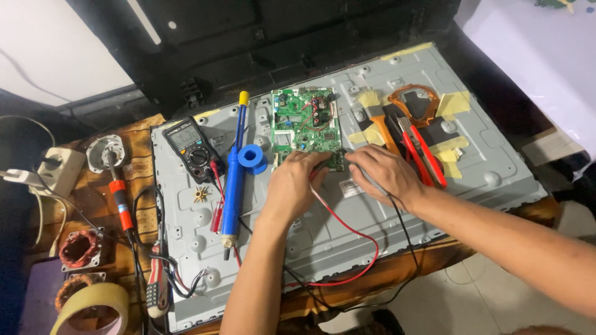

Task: Diagnosing and cleaning a television circuit board using a multimeter and a brush

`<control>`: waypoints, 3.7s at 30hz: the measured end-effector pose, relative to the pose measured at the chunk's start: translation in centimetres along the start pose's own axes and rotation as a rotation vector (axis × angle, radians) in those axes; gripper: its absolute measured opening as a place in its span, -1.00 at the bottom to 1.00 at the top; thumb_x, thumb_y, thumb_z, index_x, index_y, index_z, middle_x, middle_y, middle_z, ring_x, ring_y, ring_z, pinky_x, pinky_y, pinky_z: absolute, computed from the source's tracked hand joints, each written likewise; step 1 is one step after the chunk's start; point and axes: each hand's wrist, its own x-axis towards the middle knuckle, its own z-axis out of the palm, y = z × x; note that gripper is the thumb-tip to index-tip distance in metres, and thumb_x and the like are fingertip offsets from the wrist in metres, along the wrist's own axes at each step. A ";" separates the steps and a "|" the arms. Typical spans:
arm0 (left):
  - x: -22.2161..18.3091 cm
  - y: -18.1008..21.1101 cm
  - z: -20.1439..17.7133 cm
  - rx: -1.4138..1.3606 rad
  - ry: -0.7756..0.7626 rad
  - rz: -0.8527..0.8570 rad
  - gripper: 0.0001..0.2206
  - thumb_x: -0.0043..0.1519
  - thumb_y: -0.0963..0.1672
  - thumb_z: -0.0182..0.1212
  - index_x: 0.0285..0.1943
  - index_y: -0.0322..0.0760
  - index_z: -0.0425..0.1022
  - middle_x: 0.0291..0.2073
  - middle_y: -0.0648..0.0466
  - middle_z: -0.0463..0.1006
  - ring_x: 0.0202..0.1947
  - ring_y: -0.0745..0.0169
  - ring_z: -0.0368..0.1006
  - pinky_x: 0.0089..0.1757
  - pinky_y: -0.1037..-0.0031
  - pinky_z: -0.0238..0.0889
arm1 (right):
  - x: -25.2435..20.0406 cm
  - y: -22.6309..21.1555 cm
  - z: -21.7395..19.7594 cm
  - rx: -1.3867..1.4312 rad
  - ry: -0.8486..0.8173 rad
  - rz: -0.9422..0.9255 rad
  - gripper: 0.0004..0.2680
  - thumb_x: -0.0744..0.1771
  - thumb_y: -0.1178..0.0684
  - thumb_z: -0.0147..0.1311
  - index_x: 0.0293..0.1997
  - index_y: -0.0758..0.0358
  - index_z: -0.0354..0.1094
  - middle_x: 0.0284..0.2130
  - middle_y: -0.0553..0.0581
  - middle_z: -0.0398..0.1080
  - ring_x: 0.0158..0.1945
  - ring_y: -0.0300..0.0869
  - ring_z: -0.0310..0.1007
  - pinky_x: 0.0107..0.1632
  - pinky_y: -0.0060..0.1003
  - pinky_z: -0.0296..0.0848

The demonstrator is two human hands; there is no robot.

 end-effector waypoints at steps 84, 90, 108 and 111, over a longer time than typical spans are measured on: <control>0.2 -1.0 1.4 0.046 0.010 -0.002 -0.74 0.25 -0.08 0.25 0.11 -0.07 0.59 -0.19 -0.05 0.66 0.05 -0.05 0.54 -0.06 0.17 0.50 | -0.2 -0.2 1.2 -0.339 0.020 -0.230 -0.89 0.37 0.12 -0.01 -0.18 0.32 0.41 -0.36 0.16 0.37 -0.23 -0.01 0.46 -0.16 -0.16 0.47; 0.0 -0.8 1.2 0.031 0.012 -0.004 -0.74 0.25 -0.10 0.25 0.11 -0.12 0.59 -0.20 -0.07 0.67 0.03 -0.07 0.55 -0.07 0.16 0.50 | 0.2 -1.1 0.8 -0.345 0.041 -0.203 -0.87 0.39 0.10 -0.02 -0.13 0.34 0.40 -0.34 0.19 0.37 -0.22 0.02 0.48 -0.15 -0.16 0.49; 0.1 -0.6 1.3 0.026 0.005 -0.006 -0.75 0.25 -0.09 0.24 0.10 -0.09 0.58 -0.18 -0.07 0.66 0.07 -0.06 0.54 -0.05 0.15 0.49 | -0.6 0.0 1.8 -0.385 -0.012 -0.217 -0.90 0.36 0.12 -0.03 -0.30 0.27 0.36 -0.39 0.13 0.34 -0.23 -0.03 0.44 -0.16 -0.19 0.46; 0.2 -0.7 1.4 0.034 0.001 -0.006 -0.75 0.26 -0.09 0.23 0.11 -0.08 0.58 -0.18 -0.07 0.66 0.07 -0.06 0.54 -0.05 0.14 0.49 | -0.3 -0.2 1.5 -0.380 -0.014 -0.222 -0.90 0.36 0.13 -0.04 -0.31 0.28 0.36 -0.40 0.13 0.34 -0.24 -0.03 0.44 -0.17 -0.19 0.46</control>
